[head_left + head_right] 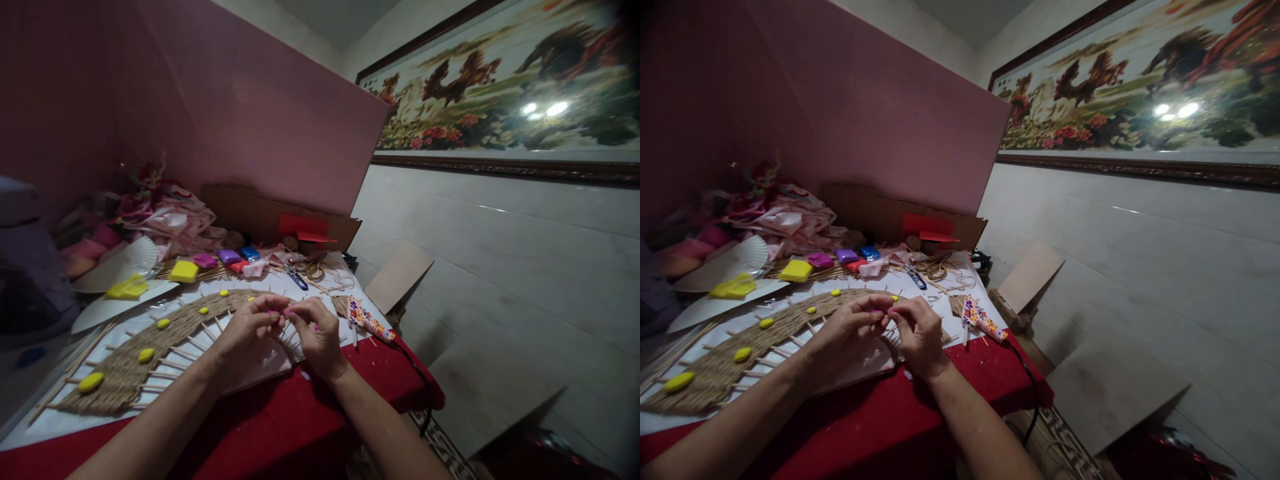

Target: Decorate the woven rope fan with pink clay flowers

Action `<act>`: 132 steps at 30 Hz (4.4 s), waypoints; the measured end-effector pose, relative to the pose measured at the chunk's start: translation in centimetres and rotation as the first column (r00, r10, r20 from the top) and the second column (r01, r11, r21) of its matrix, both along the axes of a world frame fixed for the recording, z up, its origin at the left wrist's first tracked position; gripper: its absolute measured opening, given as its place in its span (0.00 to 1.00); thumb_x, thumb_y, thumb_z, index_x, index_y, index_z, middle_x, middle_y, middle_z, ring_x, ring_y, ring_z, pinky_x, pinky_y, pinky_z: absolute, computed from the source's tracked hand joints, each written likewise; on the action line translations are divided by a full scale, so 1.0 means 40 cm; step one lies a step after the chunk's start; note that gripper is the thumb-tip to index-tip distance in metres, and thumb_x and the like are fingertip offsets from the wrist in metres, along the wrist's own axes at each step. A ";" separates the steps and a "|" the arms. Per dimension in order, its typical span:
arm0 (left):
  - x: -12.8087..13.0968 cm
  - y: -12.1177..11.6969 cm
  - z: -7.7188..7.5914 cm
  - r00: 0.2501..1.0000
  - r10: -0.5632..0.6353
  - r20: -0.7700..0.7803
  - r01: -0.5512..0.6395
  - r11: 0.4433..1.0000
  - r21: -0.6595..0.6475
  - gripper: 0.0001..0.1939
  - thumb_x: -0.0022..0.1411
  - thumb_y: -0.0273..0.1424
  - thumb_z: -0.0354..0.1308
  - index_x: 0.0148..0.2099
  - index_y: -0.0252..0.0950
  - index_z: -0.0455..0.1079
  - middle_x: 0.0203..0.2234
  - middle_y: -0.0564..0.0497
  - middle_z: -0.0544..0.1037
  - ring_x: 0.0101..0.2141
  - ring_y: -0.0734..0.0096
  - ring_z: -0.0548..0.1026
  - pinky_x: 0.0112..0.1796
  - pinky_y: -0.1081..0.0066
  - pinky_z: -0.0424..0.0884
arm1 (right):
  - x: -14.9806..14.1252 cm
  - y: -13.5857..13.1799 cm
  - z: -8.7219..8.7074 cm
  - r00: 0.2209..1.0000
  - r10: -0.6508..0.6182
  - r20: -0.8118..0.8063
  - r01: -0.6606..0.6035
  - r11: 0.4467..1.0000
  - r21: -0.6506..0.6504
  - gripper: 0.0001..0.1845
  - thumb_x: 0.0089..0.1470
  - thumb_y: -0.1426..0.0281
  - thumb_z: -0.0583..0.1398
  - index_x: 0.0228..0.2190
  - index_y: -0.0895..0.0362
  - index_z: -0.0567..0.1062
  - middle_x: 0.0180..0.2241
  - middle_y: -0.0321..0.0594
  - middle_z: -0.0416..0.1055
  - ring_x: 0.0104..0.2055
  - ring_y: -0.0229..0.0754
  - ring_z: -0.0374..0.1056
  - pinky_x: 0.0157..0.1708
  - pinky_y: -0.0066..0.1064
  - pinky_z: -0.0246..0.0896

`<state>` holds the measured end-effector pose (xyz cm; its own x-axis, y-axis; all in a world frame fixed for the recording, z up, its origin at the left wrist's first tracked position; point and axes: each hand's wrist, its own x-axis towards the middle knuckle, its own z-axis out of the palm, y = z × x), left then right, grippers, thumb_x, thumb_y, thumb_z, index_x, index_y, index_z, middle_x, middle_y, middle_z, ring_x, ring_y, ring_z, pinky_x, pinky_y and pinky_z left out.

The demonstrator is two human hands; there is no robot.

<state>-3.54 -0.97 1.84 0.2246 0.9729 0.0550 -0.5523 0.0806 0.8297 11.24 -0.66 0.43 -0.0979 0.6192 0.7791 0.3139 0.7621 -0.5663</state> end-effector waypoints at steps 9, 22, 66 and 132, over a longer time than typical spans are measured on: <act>0.003 0.004 -0.002 1.000 0.009 -0.013 -0.009 1.000 -0.003 0.08 0.46 0.29 0.65 0.29 0.30 0.71 0.21 0.52 0.71 0.22 0.81 0.65 0.25 0.79 0.60 | 0.004 0.017 -0.019 0.982 -0.003 -0.191 -0.022 0.991 -0.131 0.04 0.53 0.69 0.60 0.31 0.57 0.73 0.28 0.36 0.68 0.28 0.36 0.64 0.28 0.27 0.60; 0.013 -0.002 -0.017 0.994 -0.063 -0.084 0.060 0.998 -0.034 0.15 0.43 0.37 0.68 0.23 0.30 0.69 0.16 0.57 0.63 0.18 0.85 0.57 0.19 0.81 0.51 | -0.011 0.002 -0.002 0.991 0.074 -0.107 -0.075 0.997 -0.004 0.05 0.49 0.73 0.62 0.31 0.52 0.78 0.28 0.35 0.61 0.29 0.35 0.61 0.27 0.27 0.59; -0.003 0.014 -0.020 0.999 -0.027 -0.039 0.026 0.999 -0.030 0.15 0.45 0.38 0.67 0.25 0.32 0.67 0.12 0.59 0.61 0.14 0.85 0.55 0.16 0.80 0.47 | 0.012 0.002 0.006 0.990 -0.129 -0.062 0.134 0.988 0.082 0.06 0.55 0.72 0.57 0.29 0.56 0.74 0.27 0.37 0.67 0.31 0.38 0.64 0.31 0.30 0.59; 0.035 0.135 -0.028 0.098 0.352 -0.931 -0.003 0.935 0.354 0.08 0.47 0.34 0.59 0.30 0.39 0.77 0.24 0.51 0.77 0.29 0.67 0.72 0.28 0.74 0.60 | 0.046 0.063 -0.025 0.970 -0.236 0.051 0.209 0.927 0.312 0.05 0.55 0.74 0.56 0.31 0.57 0.73 0.26 0.38 0.67 0.30 0.38 0.63 0.30 0.29 0.59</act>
